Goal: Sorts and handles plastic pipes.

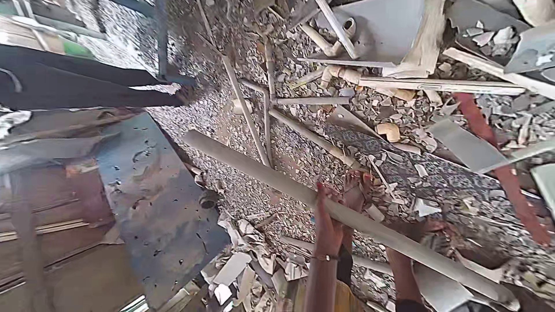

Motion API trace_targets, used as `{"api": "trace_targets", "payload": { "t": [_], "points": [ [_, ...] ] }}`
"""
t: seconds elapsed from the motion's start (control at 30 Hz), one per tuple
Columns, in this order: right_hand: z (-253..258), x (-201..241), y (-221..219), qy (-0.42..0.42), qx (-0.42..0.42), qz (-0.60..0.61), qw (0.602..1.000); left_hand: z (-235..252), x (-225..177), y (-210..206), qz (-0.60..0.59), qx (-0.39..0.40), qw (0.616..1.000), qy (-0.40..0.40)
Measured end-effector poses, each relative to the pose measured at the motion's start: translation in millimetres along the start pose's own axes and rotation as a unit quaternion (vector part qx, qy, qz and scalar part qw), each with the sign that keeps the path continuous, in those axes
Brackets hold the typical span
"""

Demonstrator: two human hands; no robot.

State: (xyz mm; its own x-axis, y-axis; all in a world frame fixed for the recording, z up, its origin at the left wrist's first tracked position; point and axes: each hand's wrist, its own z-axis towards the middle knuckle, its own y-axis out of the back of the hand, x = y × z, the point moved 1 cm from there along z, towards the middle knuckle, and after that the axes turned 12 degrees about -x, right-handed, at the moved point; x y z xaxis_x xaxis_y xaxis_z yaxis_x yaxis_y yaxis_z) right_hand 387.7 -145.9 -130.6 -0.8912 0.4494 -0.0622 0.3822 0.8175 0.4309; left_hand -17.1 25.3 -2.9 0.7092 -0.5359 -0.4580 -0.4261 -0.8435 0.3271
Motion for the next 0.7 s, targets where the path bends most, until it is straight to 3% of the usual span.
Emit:
{"api": "trace_targets", "payload": {
  "t": [0.1, 0.17, 0.27, 0.33, 0.47, 0.6, 0.7],
  "points": [
    [-15, 15, 19, 0.041, -0.003, -0.037, 0.998, 4, -24, 8, -0.008, -0.038, 0.999, -0.03],
    [-20, 25, 24, 0.113, -0.078, 0.005, 0.991, 4, -36, 11, 0.015, -0.097, 0.993, -0.066],
    [-40, 88, 51, 0.194, -0.115, 0.024, 0.974, 8, -33, 21, 0.018, -0.101, 0.993, -0.061],
    [-36, 149, 63, 0.23, -0.101, -0.018, 0.968, 10, -24, 20, 0.003, -0.106, 0.994, -0.026],
    [-2, 307, 83, 0.263, 0.016, -0.083, 0.961, 8, -20, 16, -0.014, -0.08, 0.997, 0.005],
    [-2, 449, 78, 0.336, -0.038, 0.001, 0.941, 9, -32, 18, -0.02, -0.093, 0.994, -0.051],
    [-20, 515, 55, 0.393, -0.087, 0.065, 0.913, 10, -31, 17, -0.026, -0.104, 0.992, -0.062]
  ]
}}
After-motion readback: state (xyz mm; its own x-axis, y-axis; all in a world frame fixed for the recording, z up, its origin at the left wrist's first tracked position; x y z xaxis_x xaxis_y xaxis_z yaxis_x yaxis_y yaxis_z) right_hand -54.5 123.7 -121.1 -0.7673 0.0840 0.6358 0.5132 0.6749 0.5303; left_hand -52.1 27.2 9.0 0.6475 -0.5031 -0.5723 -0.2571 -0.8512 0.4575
